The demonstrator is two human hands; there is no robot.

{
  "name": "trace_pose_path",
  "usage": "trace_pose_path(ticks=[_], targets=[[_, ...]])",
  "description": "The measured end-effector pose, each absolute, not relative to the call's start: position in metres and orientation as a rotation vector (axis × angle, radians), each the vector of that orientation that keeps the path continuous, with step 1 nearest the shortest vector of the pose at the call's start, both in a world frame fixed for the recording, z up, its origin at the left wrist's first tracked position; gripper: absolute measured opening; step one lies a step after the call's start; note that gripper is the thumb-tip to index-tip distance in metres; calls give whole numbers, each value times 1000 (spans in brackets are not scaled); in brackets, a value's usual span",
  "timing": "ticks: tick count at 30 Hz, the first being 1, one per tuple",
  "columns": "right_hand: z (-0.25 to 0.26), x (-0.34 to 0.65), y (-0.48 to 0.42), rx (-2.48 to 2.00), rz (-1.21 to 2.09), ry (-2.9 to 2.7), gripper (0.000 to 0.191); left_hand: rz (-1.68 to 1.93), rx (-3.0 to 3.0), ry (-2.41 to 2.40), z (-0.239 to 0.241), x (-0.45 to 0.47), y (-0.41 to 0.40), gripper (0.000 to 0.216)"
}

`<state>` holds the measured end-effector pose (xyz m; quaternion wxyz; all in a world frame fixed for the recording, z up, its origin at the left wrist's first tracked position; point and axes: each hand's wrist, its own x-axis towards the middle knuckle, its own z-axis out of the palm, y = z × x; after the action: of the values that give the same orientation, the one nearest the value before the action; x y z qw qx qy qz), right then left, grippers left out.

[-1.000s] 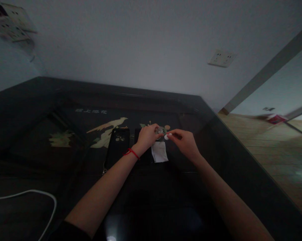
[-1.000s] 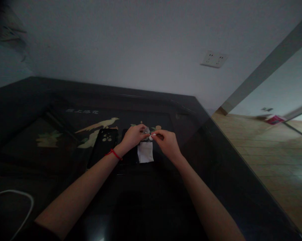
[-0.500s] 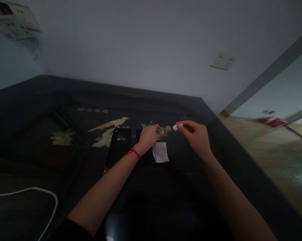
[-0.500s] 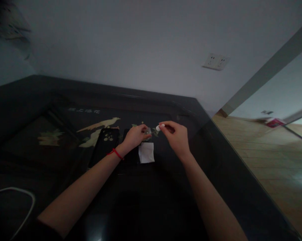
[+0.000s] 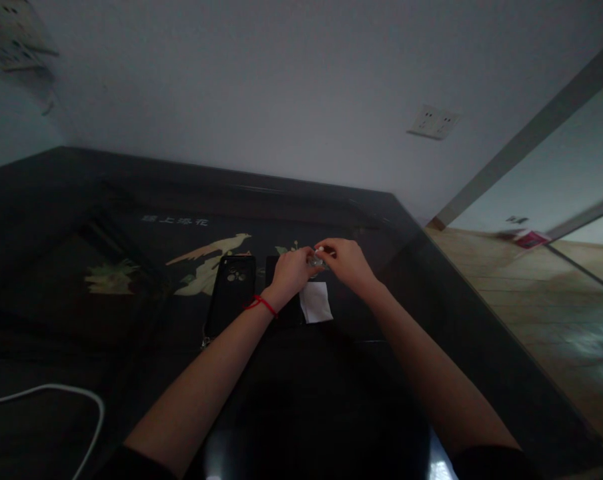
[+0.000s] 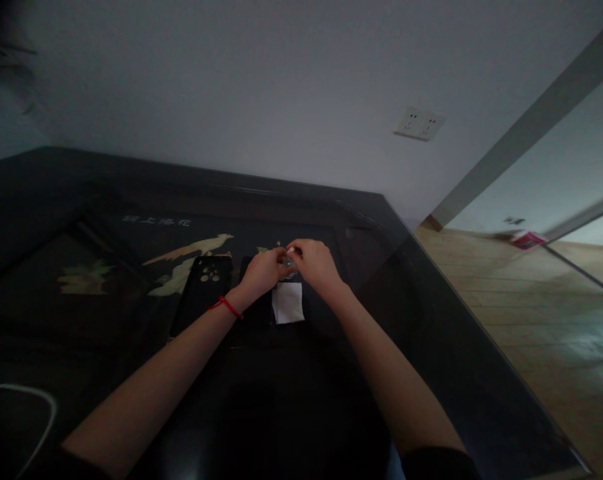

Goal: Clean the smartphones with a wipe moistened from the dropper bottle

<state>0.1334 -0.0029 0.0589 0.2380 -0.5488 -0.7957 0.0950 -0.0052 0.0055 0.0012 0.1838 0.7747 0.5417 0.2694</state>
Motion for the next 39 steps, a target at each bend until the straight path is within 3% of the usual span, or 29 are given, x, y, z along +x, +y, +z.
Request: trace_pose_path(ticks=[6, 14, 19, 26, 33, 39], targets=[[58, 123, -4, -1692, 136, -2258, 17, 778, 2191, 1518, 2, -6, 4, 33], [59, 131, -17, -2127, -32, -2127, 59, 785, 2190, 1559, -4, -4, 7, 33], [38, 139, -59, -2331, 51, -2153, 47, 801, 2210, 1553, 0, -2, 3, 35], [15, 111, -79, -2357, 199, -2072, 49, 847, 2271, 1582, 9, -16, -1, 67], [1, 122, -75, -2130, 505, -1913, 29, 961, 2205, 1809, 22, -76, -27, 37], [-21, 120, -70, -1815, 769, -1615, 29, 702, 1967, 2301, 4, -132, -78, 41]])
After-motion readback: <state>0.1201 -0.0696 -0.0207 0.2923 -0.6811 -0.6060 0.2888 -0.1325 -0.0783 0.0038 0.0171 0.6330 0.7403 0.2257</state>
